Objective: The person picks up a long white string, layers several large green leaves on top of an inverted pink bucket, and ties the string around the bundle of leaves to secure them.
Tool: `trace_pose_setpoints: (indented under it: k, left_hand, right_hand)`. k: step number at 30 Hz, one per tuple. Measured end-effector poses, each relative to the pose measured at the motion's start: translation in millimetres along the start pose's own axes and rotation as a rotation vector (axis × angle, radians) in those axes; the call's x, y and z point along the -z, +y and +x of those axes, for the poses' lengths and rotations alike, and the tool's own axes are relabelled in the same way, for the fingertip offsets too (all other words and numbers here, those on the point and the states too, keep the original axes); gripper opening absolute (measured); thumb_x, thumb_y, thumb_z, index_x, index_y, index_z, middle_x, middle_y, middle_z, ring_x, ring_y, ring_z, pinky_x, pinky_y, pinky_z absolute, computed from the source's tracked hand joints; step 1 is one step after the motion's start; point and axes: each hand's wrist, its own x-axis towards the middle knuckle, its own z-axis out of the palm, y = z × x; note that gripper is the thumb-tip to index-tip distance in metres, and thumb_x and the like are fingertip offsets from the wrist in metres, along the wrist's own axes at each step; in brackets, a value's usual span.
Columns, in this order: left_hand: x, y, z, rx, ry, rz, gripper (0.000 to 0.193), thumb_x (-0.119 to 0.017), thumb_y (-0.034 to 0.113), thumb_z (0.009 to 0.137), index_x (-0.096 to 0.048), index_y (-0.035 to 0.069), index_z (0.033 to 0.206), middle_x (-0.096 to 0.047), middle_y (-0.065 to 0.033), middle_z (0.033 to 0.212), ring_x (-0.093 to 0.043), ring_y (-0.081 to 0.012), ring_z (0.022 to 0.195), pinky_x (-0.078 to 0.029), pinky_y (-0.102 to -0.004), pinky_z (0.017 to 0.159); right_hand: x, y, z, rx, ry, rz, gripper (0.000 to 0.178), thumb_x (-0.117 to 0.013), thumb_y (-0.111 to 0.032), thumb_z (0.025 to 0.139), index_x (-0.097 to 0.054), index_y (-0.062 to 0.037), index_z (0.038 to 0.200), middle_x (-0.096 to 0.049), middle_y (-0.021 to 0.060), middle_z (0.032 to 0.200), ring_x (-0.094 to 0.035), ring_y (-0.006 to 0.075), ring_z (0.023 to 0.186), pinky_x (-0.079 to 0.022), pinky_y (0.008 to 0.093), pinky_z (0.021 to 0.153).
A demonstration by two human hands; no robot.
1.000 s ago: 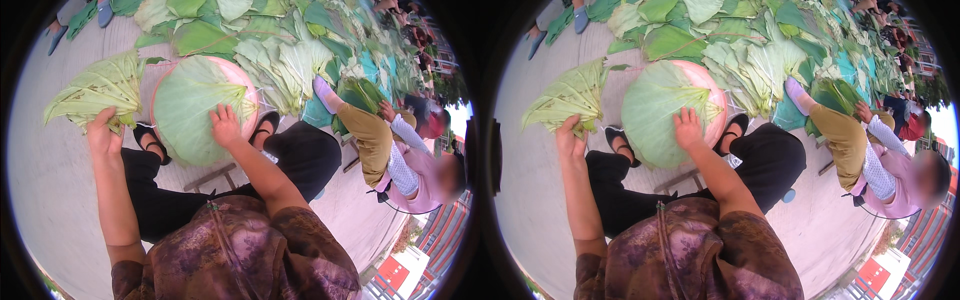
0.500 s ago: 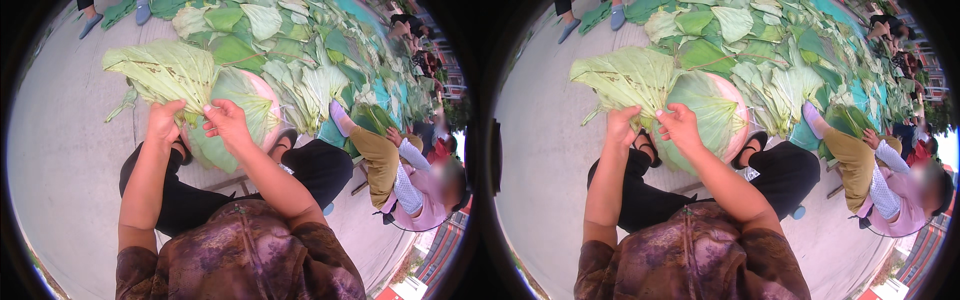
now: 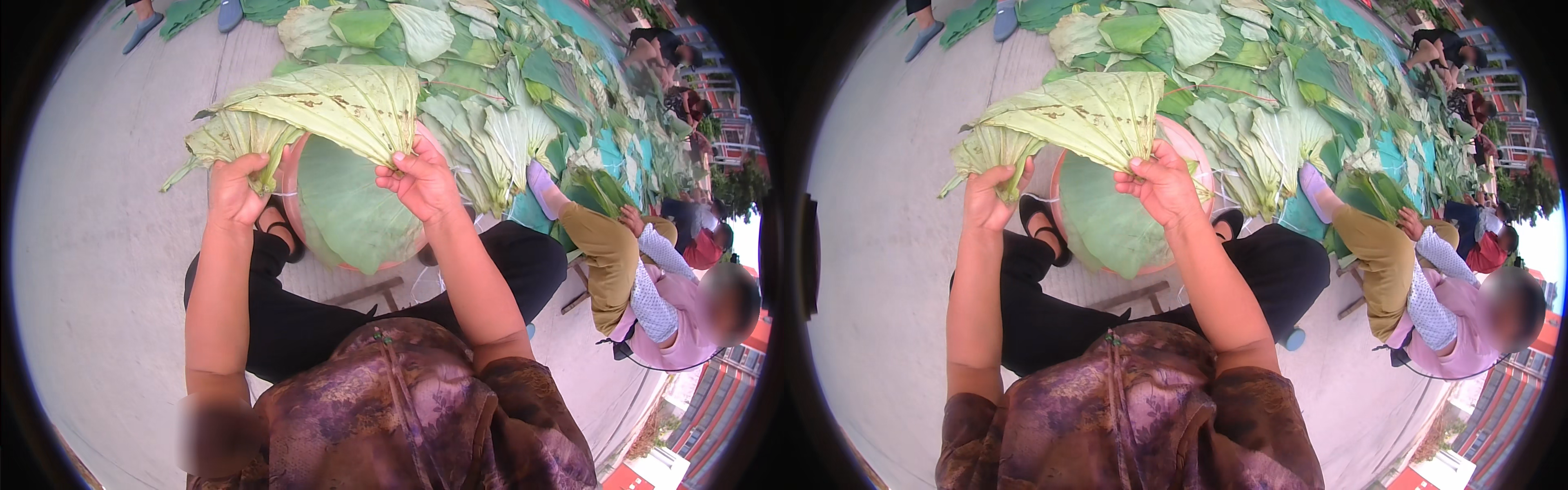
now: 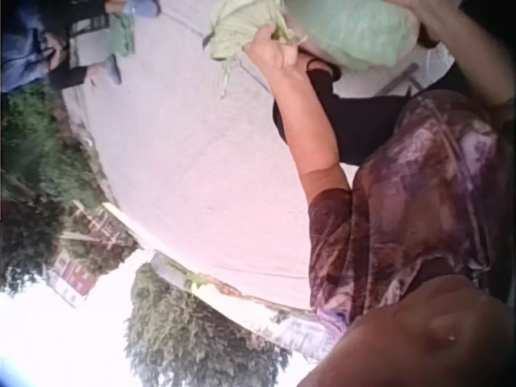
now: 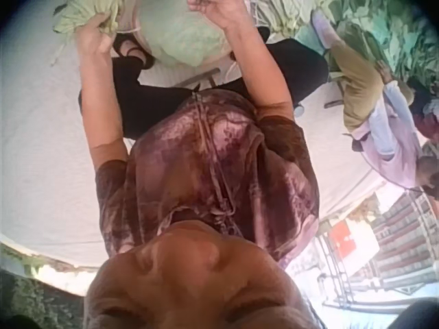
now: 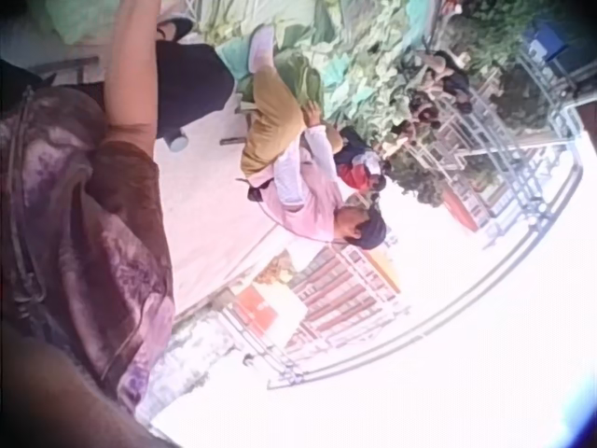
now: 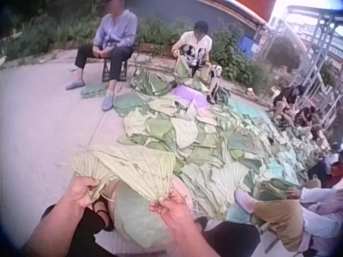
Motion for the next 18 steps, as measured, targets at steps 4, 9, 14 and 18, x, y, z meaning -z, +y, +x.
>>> trace_pose_setpoints:
  k: [4,9,14,18]
  left_hand:
    - [27,24,9,-0.127,0.229,-0.037,0.05,-0.039,-0.016,0.069,-0.038,-0.004,0.118,-0.047,-0.019,0.113,-0.052,-0.0334,0.099,-0.05,-0.039,0.077]
    - [48,46,17,-0.274,0.456,-0.104,0.048,-0.035,-0.017,0.072,-0.033,-0.005,0.119,-0.044,-0.0212,0.115,-0.05,-0.0363,0.1,-0.05,-0.0396,0.079]
    - [42,35,22,-0.243,0.395,-0.01,0.048,-0.033,-0.018,0.072,-0.032,-0.006,0.119,-0.043,-0.0226,0.116,-0.05,-0.037,0.1,-0.05,-0.0403,0.079]
    - [34,30,25,-0.205,0.362,0.0,0.049,-0.034,-0.018,0.072,-0.031,-0.005,0.12,-0.043,-0.0218,0.116,-0.049,-0.0366,0.101,-0.049,-0.0412,0.081]
  right_hand:
    - [51,-11,-12,-0.076,-0.077,-0.084,0.021,-0.056,-0.002,0.077,-0.051,-0.0052,0.097,-0.06,0.0085,0.081,-0.059,0.0174,0.062,-0.05,0.0289,0.055]
    - [142,21,-19,-0.387,0.221,-0.659,0.015,-0.059,-0.004,0.075,-0.056,-0.0052,0.09,-0.057,0.003,0.067,-0.053,0.0096,0.051,-0.042,0.0212,0.044]
    - [159,36,-16,-0.397,0.368,-0.783,0.012,-0.063,-0.007,0.072,-0.059,-0.0047,0.084,-0.054,-0.0004,0.061,-0.046,0.0059,0.046,-0.035,0.0191,0.039]
    - [163,18,-10,-0.32,0.349,-0.772,0.017,-0.062,-0.005,0.073,-0.06,-0.0029,0.09,-0.056,-0.0014,0.065,-0.046,0.0047,0.049,-0.036,0.0181,0.041]
